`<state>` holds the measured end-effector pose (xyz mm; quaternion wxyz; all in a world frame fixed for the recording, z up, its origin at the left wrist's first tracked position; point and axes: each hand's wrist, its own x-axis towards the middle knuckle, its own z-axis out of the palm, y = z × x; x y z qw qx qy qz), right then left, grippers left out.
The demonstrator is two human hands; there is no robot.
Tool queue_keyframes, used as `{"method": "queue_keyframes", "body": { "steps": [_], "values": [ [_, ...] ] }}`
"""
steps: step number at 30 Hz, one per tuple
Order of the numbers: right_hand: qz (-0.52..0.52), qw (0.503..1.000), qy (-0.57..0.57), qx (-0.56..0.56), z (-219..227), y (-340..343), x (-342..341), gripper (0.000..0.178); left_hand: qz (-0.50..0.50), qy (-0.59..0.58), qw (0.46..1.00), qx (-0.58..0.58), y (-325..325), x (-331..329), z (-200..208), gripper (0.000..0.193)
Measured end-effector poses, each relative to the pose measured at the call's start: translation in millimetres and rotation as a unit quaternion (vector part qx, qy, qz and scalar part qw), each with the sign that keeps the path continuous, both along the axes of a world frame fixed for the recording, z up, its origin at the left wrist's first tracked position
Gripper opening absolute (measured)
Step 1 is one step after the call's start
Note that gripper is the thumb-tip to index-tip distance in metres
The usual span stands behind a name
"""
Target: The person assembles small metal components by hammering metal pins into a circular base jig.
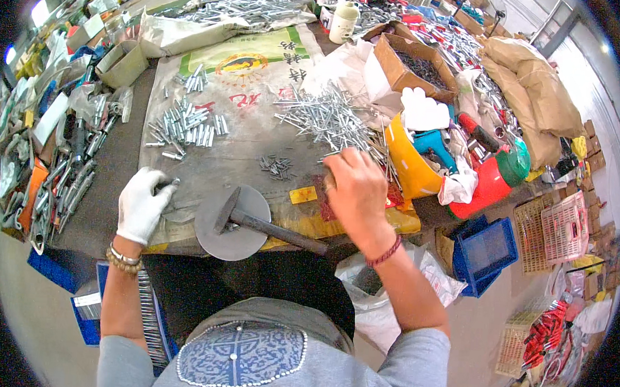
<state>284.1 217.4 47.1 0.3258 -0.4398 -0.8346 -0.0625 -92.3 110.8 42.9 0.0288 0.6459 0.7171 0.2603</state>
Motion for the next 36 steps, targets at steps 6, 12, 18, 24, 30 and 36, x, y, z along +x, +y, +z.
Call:
{"method": "queue_keyframes", "body": {
  "steps": [6,12,18,24,30,36],
  "values": [
    [0.011,0.989,-0.136,0.049,-13,33,11,0.003,-0.109,-0.074,0.99,0.047,-27,45,27,0.014],
    [0.07,0.984,-0.143,0.078,-13,29,11,0.005,-0.177,-0.021,0.983,0.032,-54,73,23,0.014],
    [0.109,0.989,0.072,-0.064,-4,-12,-10,0.039,-0.173,-0.032,0.983,0.049,-59,73,13,0.014],
    [0.243,0.84,0.342,-0.345,-1,-77,-65,0.036,-0.13,-0.025,0.99,0.057,-63,74,0,0.018],
    [0.231,0.927,0.11,-0.274,10,-89,-56,0.024,-0.137,-0.071,0.987,0.051,-56,75,-1,0.014],
    [0.21,0.97,-0.011,-0.119,7,-99,-65,0.021,-0.125,-0.085,0.987,0.052,-62,72,-3,0.014]
  ]
}}
